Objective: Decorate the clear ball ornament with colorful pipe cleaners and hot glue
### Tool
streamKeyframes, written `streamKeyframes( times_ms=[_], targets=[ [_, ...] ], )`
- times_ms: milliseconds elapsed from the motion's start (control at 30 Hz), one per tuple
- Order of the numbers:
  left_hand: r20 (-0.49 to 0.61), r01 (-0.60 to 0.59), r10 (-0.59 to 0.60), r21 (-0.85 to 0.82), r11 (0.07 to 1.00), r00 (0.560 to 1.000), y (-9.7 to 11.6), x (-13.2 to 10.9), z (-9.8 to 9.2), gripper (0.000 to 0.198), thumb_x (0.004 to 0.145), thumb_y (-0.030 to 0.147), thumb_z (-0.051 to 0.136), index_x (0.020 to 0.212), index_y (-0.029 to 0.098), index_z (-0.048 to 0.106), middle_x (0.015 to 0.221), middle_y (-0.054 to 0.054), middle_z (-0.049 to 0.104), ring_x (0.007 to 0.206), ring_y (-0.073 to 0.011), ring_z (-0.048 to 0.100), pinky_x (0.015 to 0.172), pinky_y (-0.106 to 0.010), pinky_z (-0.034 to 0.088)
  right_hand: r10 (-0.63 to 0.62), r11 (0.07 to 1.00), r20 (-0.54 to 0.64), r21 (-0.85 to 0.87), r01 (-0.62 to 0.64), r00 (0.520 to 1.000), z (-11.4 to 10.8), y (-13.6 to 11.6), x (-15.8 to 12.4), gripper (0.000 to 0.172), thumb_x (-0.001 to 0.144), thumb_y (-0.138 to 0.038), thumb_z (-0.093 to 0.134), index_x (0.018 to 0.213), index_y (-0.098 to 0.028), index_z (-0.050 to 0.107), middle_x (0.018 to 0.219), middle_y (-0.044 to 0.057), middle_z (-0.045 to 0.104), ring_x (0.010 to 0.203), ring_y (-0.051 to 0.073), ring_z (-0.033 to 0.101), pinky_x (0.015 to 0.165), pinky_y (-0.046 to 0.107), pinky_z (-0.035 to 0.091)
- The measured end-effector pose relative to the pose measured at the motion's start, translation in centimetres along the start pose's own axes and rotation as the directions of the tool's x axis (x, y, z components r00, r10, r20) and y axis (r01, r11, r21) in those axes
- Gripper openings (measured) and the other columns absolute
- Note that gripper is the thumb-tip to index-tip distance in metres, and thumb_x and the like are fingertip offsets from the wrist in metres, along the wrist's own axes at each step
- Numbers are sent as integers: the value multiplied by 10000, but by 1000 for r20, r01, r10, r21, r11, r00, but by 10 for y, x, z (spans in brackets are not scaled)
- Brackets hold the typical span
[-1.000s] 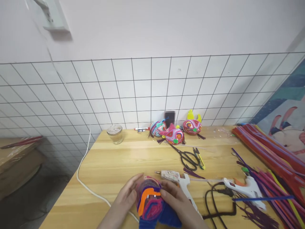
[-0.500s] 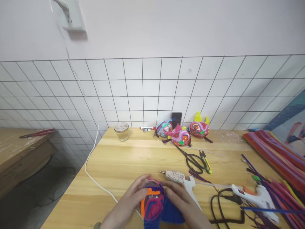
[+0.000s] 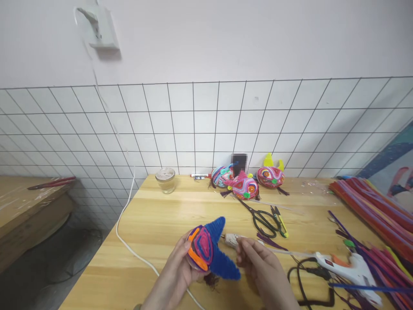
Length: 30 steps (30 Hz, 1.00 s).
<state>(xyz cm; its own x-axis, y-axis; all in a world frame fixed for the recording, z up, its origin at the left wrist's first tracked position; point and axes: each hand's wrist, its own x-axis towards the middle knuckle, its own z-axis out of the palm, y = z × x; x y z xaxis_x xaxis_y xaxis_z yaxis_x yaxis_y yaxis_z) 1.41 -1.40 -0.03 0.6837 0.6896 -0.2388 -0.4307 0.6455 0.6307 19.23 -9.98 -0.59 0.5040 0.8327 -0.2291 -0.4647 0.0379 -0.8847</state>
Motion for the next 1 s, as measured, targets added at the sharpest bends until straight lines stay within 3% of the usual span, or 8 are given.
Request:
streamKeyframes(
  times_ms=[200, 433, 567, 800, 933, 1000],
  targets=[
    [-15, -46, 44, -161, 986, 999, -6, 3, -4, 310, 896, 343, 494, 1152, 223, 620, 1103, -107, 713, 940, -239, 661, 833, -422, 499, -16, 999, -2, -42, 16, 1000, -1, 0, 1, 347, 582, -473, 836, 575, -178, 653, 448, -40, 555, 410, 74, 450, 431, 196, 373],
    [-49, -129, 122, -175, 976, 991, -5, 2, 0, 304, 863, 272, 551, 1160, 256, 615, 1158, -79, 694, 989, -237, 649, 907, -442, 469, -16, 999, 34, -42, 17, 999, -4, 5, 3, 326, 546, -387, 881, 738, -191, 705, 638, -1, 701, 582, 131, 636, 623, 253, 508],
    [-87, -203, 192, -141, 969, 977, -5, 1, 3, 308, 830, 251, 612, 1134, 292, 630, 1158, -52, 691, 1003, -252, 647, 910, -455, 472, -17, 999, 41, -47, 19, 999, -1, 8, 3, 372, 517, -410, 886, 761, -195, 704, 689, 29, 731, 633, 175, 670, 674, 312, 526],
    [-85, -226, 219, -82, 971, 972, -4, 0, 8, 287, 795, 219, 656, 1080, 199, 683, 1108, -100, 708, 1021, -273, 639, 964, -462, 449, -32, 991, 90, -124, 43, 995, 2, 8, -2, 367, 568, -464, 844, 735, -173, 694, 535, -21, 611, 505, 127, 570, 537, 256, 450],
    [-84, -216, 209, -90, 972, 974, -6, 1, 8, 267, 787, 205, 663, 1052, 215, 696, 1080, -84, 720, 1022, -271, 645, 975, -460, 441, -34, 981, 134, -184, 59, 990, 3, 14, -5, 367, 702, -517, 733, 844, -185, 666, 470, -81, 473, 403, 80, 439, 448, 223, 364],
    [-86, -210, 202, -91, 973, 975, -7, 2, 8, 262, 792, 198, 659, 1049, 225, 696, 1089, -77, 714, 1029, -267, 642, 968, -453, 450, -81, 972, 150, -205, 112, 985, 4, 21, -5, 350, 695, -471, 749, 897, -202, 653, 533, -69, 506, 450, 94, 469, 461, 224, 374]
  ],
)
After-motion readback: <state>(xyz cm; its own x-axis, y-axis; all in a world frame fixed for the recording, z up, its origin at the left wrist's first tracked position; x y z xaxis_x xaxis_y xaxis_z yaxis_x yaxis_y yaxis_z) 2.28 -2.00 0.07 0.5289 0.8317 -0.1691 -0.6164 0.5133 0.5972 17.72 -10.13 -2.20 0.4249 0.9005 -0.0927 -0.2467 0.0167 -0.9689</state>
